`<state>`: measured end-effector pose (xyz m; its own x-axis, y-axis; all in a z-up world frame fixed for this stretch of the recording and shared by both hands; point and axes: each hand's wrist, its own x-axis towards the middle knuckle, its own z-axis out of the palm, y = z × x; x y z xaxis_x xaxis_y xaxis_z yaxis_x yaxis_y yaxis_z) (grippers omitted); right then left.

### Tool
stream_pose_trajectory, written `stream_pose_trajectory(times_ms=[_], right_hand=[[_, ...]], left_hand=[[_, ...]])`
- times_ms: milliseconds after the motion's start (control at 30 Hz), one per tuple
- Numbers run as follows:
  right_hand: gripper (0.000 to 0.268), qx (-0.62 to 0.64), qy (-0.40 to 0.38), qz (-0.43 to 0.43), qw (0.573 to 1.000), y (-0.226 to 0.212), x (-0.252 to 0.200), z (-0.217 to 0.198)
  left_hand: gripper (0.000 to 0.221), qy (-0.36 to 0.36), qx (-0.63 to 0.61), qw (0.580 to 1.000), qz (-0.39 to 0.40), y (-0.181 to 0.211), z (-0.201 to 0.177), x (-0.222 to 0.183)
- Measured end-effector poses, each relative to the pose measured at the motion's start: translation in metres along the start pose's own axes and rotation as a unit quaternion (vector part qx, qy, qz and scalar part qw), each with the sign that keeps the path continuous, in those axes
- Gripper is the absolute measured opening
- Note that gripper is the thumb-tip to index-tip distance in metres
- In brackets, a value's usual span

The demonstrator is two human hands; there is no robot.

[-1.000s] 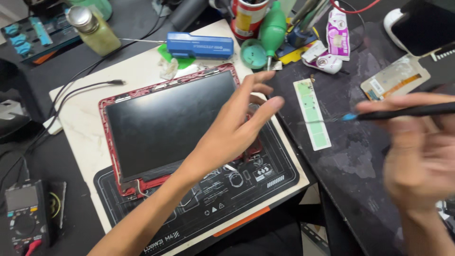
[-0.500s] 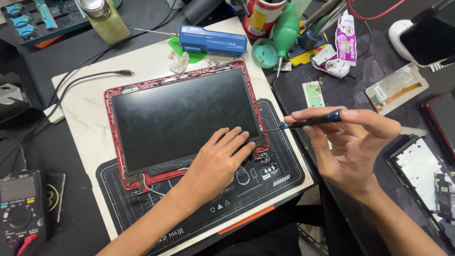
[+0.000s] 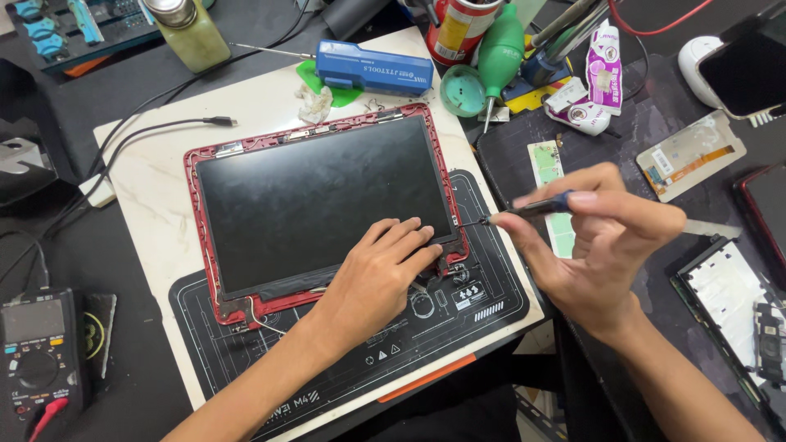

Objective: The person manipulates the frame and screen of a laptop by hand, then uses a screwdriver to work on a small circuit board. They pick up small components and place them onto the laptop frame.

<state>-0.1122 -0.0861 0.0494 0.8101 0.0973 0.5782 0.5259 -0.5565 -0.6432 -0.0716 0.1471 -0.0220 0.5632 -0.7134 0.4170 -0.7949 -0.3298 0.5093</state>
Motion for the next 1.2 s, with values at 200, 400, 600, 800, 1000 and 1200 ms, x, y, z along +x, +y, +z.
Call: stream_pose_trajectory(times_ms=[200,400,600,800,1000,1200], right_hand=[[0.049,0.097,-0.024,0.044,0.994,-0.007,0.002,0.001],[0.049,0.082,-0.018,0.042,0.996,-0.005,0.000,-0.002],[0.049,0.078,-0.021,0.040,0.996,-0.005,0.001,-0.003],[0.052,0.088,-0.012,0.025,0.996,0.002,-0.004,-0.001],[0.059,0.010,0.052,-0.012,0.999,0.000,-0.010,0.006],[0.050,0.036,0.093,-0.023,0.995,-0.019,-0.007,0.021]], left_hand=[[0.047,-0.005,0.000,1.000,-0.002,0.001,0.000,0.001],[0.044,0.000,0.001,1.000,-0.007,0.001,0.002,0.000],[0.044,0.002,0.005,1.000,-0.005,0.000,0.002,0.000],[0.047,-0.003,0.005,1.000,-0.005,0.000,0.002,-0.001],[0.047,0.000,-0.007,1.000,-0.003,0.000,-0.001,0.002],[0.045,0.004,0.003,1.000,-0.012,0.003,-0.002,0.004]])
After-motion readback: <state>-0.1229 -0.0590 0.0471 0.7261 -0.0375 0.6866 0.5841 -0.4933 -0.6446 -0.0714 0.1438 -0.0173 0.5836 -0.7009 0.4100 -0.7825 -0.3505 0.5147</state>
